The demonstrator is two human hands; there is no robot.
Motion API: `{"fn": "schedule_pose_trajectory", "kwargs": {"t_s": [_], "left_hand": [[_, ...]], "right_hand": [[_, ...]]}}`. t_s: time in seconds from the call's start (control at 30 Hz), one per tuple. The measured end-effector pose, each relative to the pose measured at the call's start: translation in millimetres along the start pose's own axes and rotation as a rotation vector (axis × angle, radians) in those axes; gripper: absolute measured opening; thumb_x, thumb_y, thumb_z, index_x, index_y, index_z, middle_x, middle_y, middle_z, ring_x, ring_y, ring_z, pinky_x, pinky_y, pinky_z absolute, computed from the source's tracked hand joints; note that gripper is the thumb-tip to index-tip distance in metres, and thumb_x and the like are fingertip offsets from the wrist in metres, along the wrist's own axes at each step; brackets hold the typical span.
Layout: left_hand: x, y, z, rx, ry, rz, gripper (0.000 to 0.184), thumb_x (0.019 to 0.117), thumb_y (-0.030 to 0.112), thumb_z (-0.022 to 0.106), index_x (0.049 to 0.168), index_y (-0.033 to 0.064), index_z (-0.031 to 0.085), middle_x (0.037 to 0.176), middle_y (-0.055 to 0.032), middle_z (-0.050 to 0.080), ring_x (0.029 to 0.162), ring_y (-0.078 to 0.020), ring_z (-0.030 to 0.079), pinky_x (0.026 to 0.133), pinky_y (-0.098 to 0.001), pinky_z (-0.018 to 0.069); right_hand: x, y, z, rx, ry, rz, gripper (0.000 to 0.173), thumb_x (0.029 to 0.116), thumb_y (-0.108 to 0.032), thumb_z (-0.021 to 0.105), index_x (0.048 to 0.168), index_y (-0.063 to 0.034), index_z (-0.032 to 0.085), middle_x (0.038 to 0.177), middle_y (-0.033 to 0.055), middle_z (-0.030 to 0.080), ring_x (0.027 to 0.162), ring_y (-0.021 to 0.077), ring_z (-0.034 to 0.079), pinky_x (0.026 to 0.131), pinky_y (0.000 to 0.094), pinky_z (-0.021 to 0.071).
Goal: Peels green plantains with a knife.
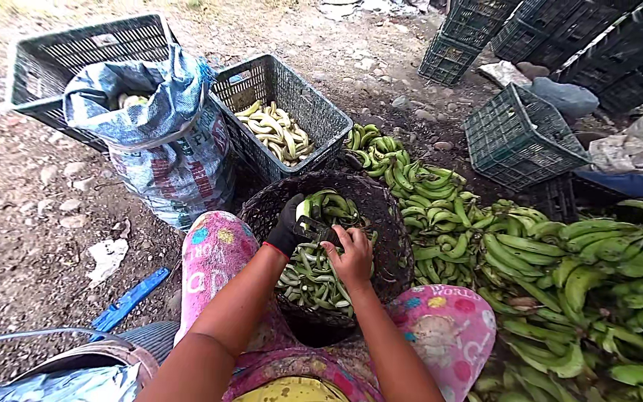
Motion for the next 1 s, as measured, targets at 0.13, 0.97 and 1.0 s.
{"fn": "schedule_pose_trajectory", "kwargs": {"t_s": [0.13, 0.97, 1.0], "left_hand": [[-18, 13, 28, 0.715, -0.008, 0.324, 0.056, 0.1072, 0.058, 0.029, 0.126, 0.0166, 0.063, 0.100, -0.0051, 0.069, 0.086, -0.0149, 0.067, 0.079, -0.0389, 0.0581], [-16, -22, 49, 0.510, -0.087, 0.226, 0.047, 0.1100, 0.046, 0.033, 0.124, 0.0127, 0.064, 0.099, -0.0046, 0.069, 0.085, -0.0120, 0.067, 0.079, -0.0327, 0.0581], [-15, -26, 53, 0.405, -0.138, 0.168, 0.057, 0.1078, 0.056, 0.030, 0.121, 0.0131, 0.066, 0.096, -0.0049, 0.070, 0.082, -0.0124, 0.067, 0.077, -0.0325, 0.0590]], "right_hand": [[8, 38, 1, 0.137, -0.121, 0.268, 0.058, 0.0981, -0.058, 0.056, 0.129, -0.0128, 0.073, 0.109, 0.0186, 0.071, 0.101, 0.0354, 0.068, 0.089, 0.0562, 0.0542], [8, 105, 16, 0.308, -0.192, 0.690, 0.057, 0.1032, -0.049, 0.056, 0.142, -0.0064, 0.061, 0.135, 0.0247, 0.061, 0.128, 0.0390, 0.057, 0.109, 0.0594, 0.0433], [5, 115, 13, 0.351, -0.175, 0.753, 0.057, 0.1048, -0.048, 0.054, 0.143, -0.0056, 0.059, 0.137, 0.0238, 0.060, 0.130, 0.0369, 0.057, 0.110, 0.0575, 0.0432]]}}
Point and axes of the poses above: each hand's wrist, its own x-axis towards the middle knuckle, its own z-axis out of the palm, y = z × x, the point moved 10 cm from there along x, towards the middle knuckle
